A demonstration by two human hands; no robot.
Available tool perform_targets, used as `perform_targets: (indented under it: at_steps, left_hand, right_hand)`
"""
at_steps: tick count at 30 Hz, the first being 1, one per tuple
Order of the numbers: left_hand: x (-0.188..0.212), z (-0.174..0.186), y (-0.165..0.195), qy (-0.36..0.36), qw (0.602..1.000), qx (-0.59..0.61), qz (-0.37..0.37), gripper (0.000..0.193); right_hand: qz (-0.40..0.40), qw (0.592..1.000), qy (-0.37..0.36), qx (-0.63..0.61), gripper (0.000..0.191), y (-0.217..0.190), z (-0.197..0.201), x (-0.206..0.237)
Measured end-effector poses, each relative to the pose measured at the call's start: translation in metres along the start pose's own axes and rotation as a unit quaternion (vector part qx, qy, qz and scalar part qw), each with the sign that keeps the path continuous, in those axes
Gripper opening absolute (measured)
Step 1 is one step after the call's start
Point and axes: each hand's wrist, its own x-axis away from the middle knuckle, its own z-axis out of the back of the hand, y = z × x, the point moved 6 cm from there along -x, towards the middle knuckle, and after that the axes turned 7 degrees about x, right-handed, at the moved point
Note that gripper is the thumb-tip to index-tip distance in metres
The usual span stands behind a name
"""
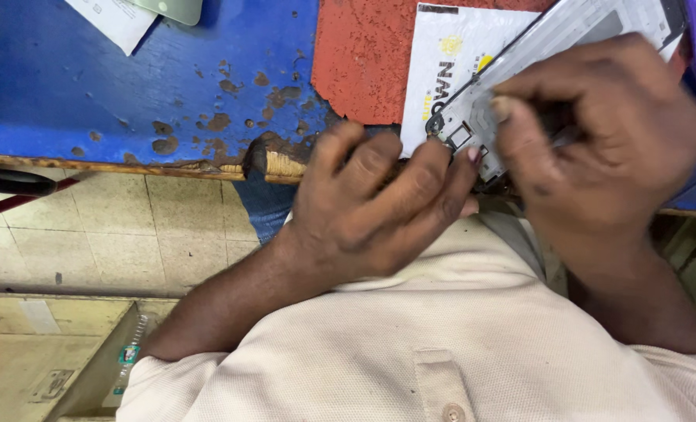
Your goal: The person cleans the interior of a disassembled smartphone chassis with a purple toothbrush, then uses fingers to peel off and reposition small adhesive strips and a metal bracket inside the frame. The person repeatedly wipes the interior surfaces and adjusts the components by hand.
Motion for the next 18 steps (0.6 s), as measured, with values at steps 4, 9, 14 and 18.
perform_targets:
  at_steps: [4, 9, 14, 18]
  left_hand:
    - [-0.007, -0.004, -0.006, -0.042, 0.999, -0.006, 0.029, 0.05]
    - [-0.01, -0.01, -0.009, -0.048, 0.994, 0.0, 0.094, 0.058]
    - [-0.009, -0.014, -0.01, -0.031, 0.996, -0.03, 0.077, 0.056]
    - [-0.007, -0.015, -0.011, -0.024, 0.996, -0.018, 0.083, 0.052]
  right_hand:
    - [0.015, 1.0, 0.017, 0.015, 0.008, 0.002, 0.006, -0.005]
    - [0.018, 0.998, 0.011, 0.065, 0.012, -0.002, 0.004, -0.008]
    - [0.023, 0.999, 0.014, 0.047, 0.01, -0.001, 0.003, -0.014]
    - [0.031, 0.998, 0.001, 0.048, 0.005, -0.001, 0.003, -0.015]
